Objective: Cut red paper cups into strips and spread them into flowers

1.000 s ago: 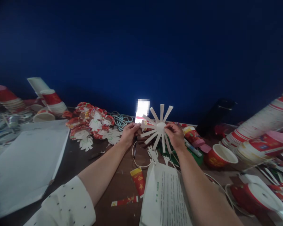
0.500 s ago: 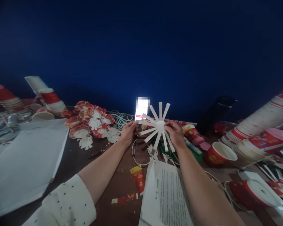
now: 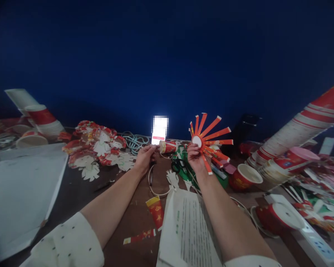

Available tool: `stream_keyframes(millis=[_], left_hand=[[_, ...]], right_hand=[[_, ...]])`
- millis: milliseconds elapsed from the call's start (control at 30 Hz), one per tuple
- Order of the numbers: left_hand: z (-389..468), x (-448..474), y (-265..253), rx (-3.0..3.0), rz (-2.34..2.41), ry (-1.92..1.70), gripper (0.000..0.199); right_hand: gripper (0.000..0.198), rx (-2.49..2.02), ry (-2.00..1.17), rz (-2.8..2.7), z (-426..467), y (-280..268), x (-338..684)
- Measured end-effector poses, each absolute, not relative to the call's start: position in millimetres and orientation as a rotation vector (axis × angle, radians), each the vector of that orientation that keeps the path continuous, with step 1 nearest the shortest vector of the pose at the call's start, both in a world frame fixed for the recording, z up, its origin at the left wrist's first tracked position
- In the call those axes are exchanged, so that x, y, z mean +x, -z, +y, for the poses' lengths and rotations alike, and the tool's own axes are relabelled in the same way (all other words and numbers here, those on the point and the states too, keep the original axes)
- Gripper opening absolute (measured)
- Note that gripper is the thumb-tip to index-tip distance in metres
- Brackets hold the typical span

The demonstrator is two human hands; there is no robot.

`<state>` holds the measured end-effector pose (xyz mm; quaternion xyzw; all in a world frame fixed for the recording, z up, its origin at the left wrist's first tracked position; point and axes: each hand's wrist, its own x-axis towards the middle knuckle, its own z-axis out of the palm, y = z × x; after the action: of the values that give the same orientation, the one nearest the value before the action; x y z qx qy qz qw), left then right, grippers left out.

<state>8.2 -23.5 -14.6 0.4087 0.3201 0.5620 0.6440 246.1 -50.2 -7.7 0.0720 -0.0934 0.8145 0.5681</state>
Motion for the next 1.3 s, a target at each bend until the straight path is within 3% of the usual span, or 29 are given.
stream_keyframes(millis=[333,833,1100,1300], left_hand=[[-24.8,8.6,14.6,0.959,0.774,-1.243,0.036],[-23.8,10.0,17.3,0.967,0.755,-1.214,0.038],[-23.4,10.7,17.8,0.943,0.760,-1.216,0.037],[-22.3,10.2,18.0,0.935,0.768,-1.214,0.034]], right_hand=[[0.028,-0.088,-1.678,-0.488,-54.1,4.4,238.9],[0.026,-0.220,-1.604,-0.463,-55.4,1.2,234.9],[0.021,-0.532,-1.332,-0.636,-56.9,-3.4,228.0],[0.028,-0.758,-1.124,-0.681,-57.2,-13.8,218.0]])
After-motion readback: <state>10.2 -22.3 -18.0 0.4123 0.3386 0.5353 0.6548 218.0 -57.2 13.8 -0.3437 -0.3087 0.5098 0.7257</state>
